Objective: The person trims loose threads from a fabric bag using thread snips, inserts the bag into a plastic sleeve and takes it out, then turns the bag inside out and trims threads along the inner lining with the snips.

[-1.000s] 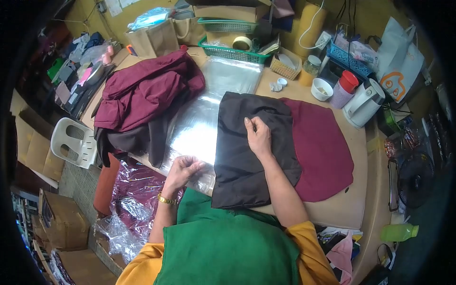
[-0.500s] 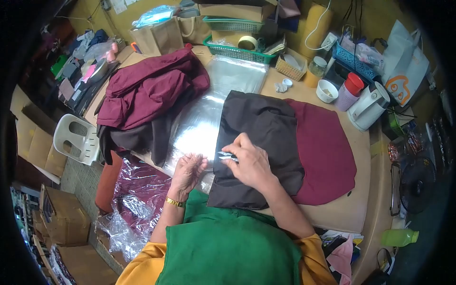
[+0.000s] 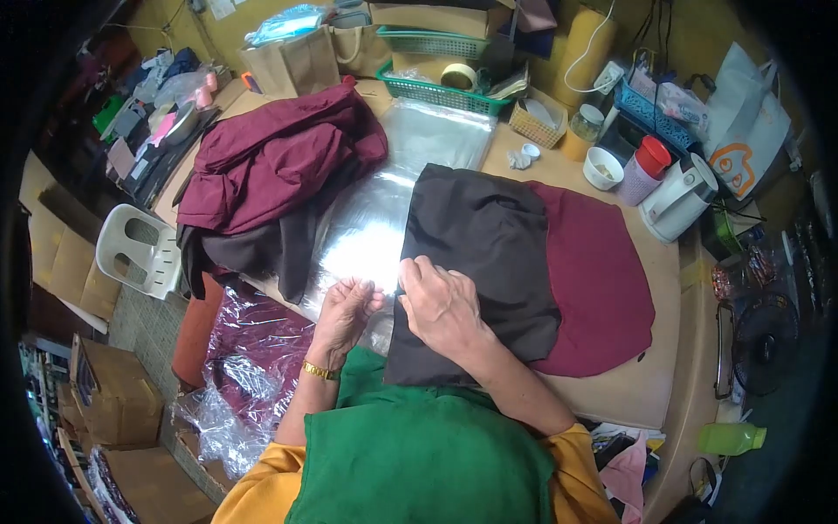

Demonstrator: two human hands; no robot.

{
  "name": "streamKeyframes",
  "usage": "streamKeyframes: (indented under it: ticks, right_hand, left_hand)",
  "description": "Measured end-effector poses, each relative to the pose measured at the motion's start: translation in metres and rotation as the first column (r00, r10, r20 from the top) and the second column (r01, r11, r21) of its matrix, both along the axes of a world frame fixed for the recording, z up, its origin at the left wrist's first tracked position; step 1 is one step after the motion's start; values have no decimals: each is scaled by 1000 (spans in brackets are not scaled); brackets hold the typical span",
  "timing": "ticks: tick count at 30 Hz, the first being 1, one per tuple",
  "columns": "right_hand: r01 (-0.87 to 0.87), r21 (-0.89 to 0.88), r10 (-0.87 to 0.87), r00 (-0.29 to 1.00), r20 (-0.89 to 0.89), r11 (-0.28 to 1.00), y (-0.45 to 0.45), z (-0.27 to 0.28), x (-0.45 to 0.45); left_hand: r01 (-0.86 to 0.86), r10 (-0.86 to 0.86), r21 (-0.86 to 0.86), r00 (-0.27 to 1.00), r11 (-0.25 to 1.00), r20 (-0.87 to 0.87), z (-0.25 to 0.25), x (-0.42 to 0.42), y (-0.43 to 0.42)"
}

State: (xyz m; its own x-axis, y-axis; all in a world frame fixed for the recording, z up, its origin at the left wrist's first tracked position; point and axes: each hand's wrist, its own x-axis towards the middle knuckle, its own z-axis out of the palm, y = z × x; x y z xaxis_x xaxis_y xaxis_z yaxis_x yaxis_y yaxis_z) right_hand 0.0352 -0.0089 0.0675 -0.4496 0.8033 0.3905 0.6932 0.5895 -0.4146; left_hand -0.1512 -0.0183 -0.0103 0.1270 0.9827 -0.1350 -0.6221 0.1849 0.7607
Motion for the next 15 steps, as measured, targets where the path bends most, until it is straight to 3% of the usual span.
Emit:
streamKeyframes:
  ticks: [2,3,6,7,8,10,11,12,13,14,15]
  right_hand:
    - [-7,-7,7,1000,-15,1000,1,-3,-1]
    - [19,-54,-23,997,-74,998,3,-4,0]
    - [60,-102,-73,989,-130,993,14,-15,3]
    - [84,-102,-97,987,-131,991,19,-23,6]
    - [87,-97,-100,986,-131,991,25,-36,11]
    - [94,-388,-76,995,62,917,39,-69,17]
    - [103,-355,-113,994,-8,929,43,-77,17]
    - [105,-350,-115,993,-7,931,50,-81,19]
    - [110,-376,-189,965,-181,920,58,-85,22]
    - [113,-402,-265,900,-347,909,67,-90,26]
    - [114,-289,-249,836,-489,950,76,-94,29]
  left_hand:
    - [-3,3,0,999,1000,-32,-4,-5,1]
    - [111,-154,176,954,978,258,-16,-14,5]
    - [143,-406,488,771,861,491,-18,-24,16]
    - [8,-30,239,995,971,91,-15,-18,8]
    - [-250,261,82,873,965,-412,5,-8,2]
    - [-57,197,231,736,971,-647,-3,-1,-4]
    - [59,203,304,622,951,-756,-6,0,-5]
    - [216,73,223,543,951,-837,-7,0,-8]
    - [341,-277,-30,707,940,-650,-7,1,-8]
    - [350,-281,-26,706,937,-650,-5,1,-11]
    - [325,-223,-11,624,946,-749,-4,0,-14]
